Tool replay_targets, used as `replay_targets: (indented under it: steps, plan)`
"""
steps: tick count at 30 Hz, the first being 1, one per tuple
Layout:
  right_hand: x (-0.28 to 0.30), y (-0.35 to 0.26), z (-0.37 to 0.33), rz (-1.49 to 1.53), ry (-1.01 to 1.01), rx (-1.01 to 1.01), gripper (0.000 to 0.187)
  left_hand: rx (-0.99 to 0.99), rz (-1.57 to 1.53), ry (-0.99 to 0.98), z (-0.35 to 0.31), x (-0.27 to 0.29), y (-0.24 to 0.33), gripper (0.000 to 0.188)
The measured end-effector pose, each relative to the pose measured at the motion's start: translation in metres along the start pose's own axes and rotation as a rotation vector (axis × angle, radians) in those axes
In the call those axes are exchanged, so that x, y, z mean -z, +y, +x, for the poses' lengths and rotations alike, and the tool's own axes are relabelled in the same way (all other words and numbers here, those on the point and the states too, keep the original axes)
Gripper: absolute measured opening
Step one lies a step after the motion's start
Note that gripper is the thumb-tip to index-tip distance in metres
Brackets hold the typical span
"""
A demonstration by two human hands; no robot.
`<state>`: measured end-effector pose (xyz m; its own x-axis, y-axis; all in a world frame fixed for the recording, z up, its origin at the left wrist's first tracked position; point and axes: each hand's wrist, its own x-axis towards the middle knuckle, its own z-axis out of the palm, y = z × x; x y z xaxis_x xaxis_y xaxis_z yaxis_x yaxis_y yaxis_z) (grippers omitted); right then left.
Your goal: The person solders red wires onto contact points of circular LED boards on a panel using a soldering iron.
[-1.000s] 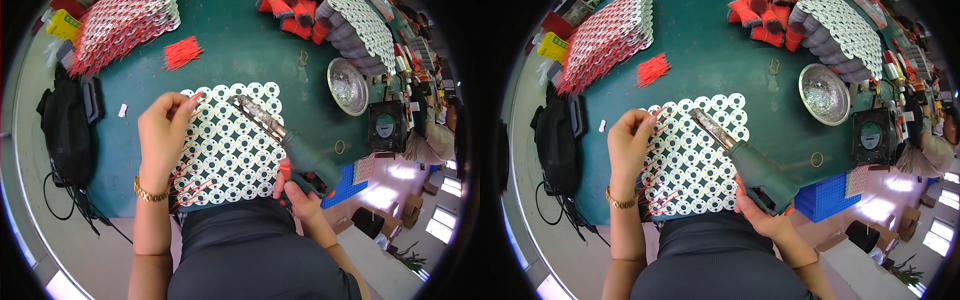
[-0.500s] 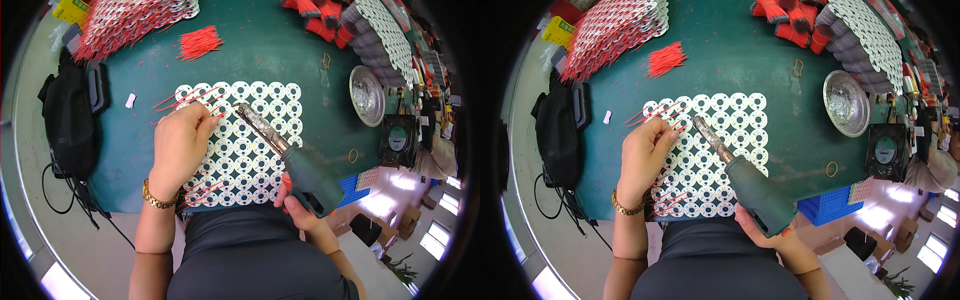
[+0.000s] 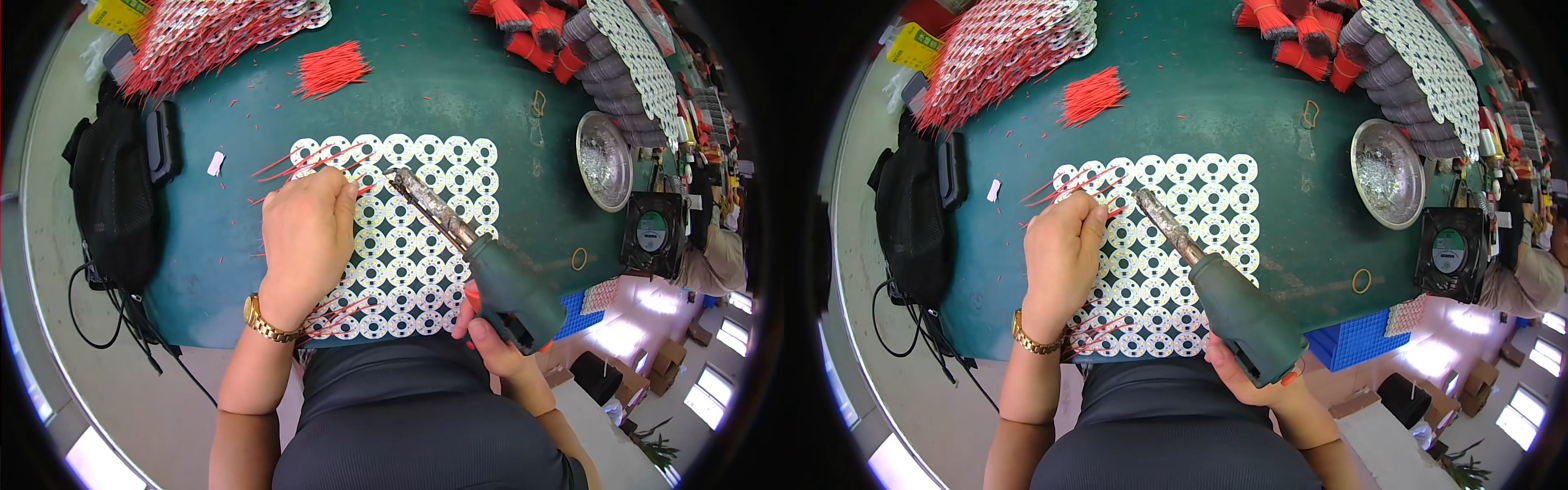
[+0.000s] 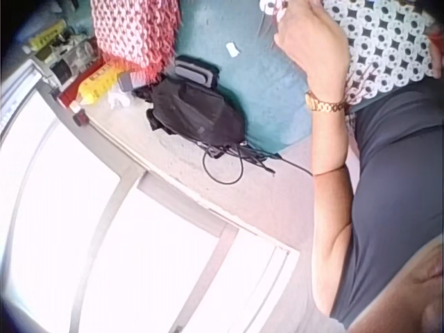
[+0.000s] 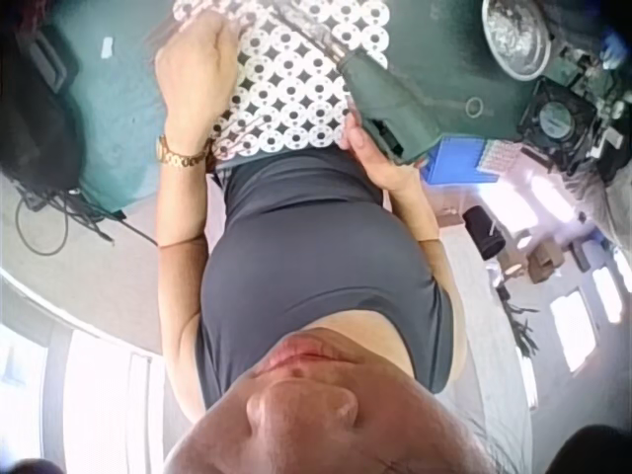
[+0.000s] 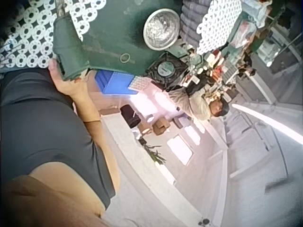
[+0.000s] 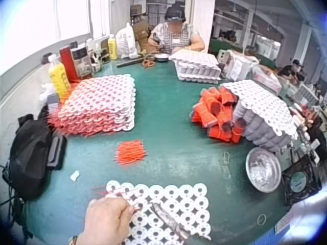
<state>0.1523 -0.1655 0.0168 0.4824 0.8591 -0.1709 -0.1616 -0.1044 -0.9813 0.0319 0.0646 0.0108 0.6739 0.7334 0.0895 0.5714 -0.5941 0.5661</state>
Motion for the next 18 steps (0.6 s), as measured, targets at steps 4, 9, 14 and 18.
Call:
replay_targets:
  steps: [4,9,14,18]
  plan:
    - [0.008,0.008,-0.006,-0.305,-0.096,0.114,0.040,-0.021,0.034,-0.006,0.000,0.001,0.000,0.015]
    - [0.005,0.007,-0.006,-0.308,-0.131,0.098,0.037,-0.051,0.036,0.009,0.000,0.002,0.000,0.016]
    - [-0.006,-0.008,0.000,-0.305,0.027,-0.071,0.015,-0.069,0.035,0.018,0.001,0.002,-0.001,0.017]
    - [-0.004,-0.015,0.004,-0.362,-0.021,-0.026,0.017,-0.055,0.019,0.010,0.002,0.002,-0.001,0.015]
